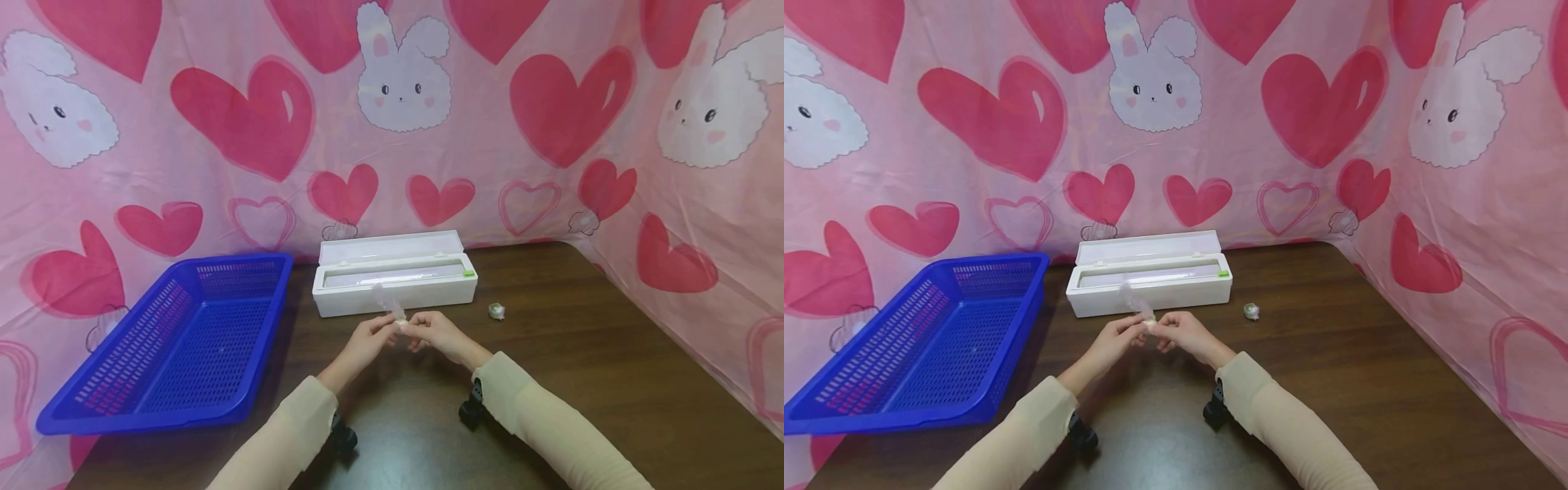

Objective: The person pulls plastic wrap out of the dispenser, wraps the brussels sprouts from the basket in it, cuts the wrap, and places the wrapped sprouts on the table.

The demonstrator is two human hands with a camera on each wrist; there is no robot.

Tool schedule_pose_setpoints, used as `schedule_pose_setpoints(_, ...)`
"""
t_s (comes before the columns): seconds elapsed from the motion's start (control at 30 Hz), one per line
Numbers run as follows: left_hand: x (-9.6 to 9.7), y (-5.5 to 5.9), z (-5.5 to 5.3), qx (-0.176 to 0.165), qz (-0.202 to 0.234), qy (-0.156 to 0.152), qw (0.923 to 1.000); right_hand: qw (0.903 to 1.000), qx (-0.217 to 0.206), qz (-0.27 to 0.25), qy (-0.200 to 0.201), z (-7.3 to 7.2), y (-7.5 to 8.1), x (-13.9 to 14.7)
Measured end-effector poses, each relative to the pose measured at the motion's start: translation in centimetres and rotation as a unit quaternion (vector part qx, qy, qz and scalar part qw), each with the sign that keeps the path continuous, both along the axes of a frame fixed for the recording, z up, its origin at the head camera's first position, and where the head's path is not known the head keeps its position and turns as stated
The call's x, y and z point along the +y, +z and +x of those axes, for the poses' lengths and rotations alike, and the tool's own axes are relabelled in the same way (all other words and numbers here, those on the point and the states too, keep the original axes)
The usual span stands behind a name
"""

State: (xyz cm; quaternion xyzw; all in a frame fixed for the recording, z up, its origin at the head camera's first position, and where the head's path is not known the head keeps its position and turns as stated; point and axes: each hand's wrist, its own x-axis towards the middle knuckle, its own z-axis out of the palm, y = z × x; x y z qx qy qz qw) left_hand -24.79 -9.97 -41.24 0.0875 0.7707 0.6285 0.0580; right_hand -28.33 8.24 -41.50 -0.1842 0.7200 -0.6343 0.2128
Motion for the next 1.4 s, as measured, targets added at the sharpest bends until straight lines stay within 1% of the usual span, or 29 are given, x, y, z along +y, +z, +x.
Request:
schedule_pose_setpoints(0.1,-0.02,0.05,0.04,0.006,0.001,-0.001,1.0,1.0,0.003,-0.005,-0.004,-0.09,-0.01,0.05)
schedule_pose_setpoints(0.13,-0.04,0.09,0.08,0.013,0.002,-0.006,0.9999,0.9999,0.004,-0.01,-0.002,-0.12,-0.03,0.08)
schedule_pose_setpoints(0.2,-0.09,0.17,0.2,0.023,0.012,-0.018,0.9995,0.9997,0.013,-0.018,0.006,-0.16,-0.07,0.2)
schedule_pose_setpoints(0.23,-0.15,0.19,0.3,0.036,0.021,-0.03,0.9987,0.9996,0.019,-0.02,0.011,-0.16,-0.08,0.27)
schedule_pose_setpoints(0.27,-0.17,0.19,0.38,0.042,0.028,-0.039,0.998,0.9993,0.023,-0.023,0.016,-0.14,-0.08,0.33)
schedule_pose_setpoints(0.33,-0.15,0.17,0.46,0.051,0.038,-0.049,0.9967,0.9988,0.037,-0.019,0.027,-0.14,-0.09,0.45)
schedule_pose_setpoints(0.43,0.04,-0.03,0.4,0.049,0.039,-0.045,0.9971,0.9981,0.05,-0.015,0.033,-0.15,-0.08,0.49)
schedule_pose_setpoints(0.57,0.43,-0.25,0.25,0.027,0.033,-0.019,0.9989,0.9977,0.049,-0.029,0.037,-0.1,0.0,0.45)
schedule_pose_setpoints(0.67,0.53,-0.2,0.3,0.013,0.045,-0.012,0.9988,0.9972,0.048,-0.042,0.039,0.08,0.13,0.43)
schedule_pose_setpoints(0.77,0.5,-0.09,0.35,-0.009,0.061,-0.007,0.9981,0.9964,0.047,-0.054,0.044,0.24,0.17,0.47)
schedule_pose_setpoints(0.87,0.44,-0.08,0.31,-0.022,0.075,-0.003,0.9969,0.9953,0.039,-0.072,0.052,0.31,0.14,0.45)
schedule_pose_setpoints(1.0,0.42,-0.03,0.22,-0.031,0.09,-0.008,0.9954,0.9928,0.028,-0.099,0.062,0.34,0.08,0.4)
schedule_pose_setpoints(1.17,0.32,0.11,0.17,-0.029,0.106,-0.02,0.9937,0.9903,0.029,-0.116,0.071,0.41,0.07,0.39)
schedule_pose_setpoints(1.4,0.19,0.35,0.2,-0.025,0.106,-0.033,0.9935,0.9885,0.073,-0.111,0.073,0.38,0.03,0.24)
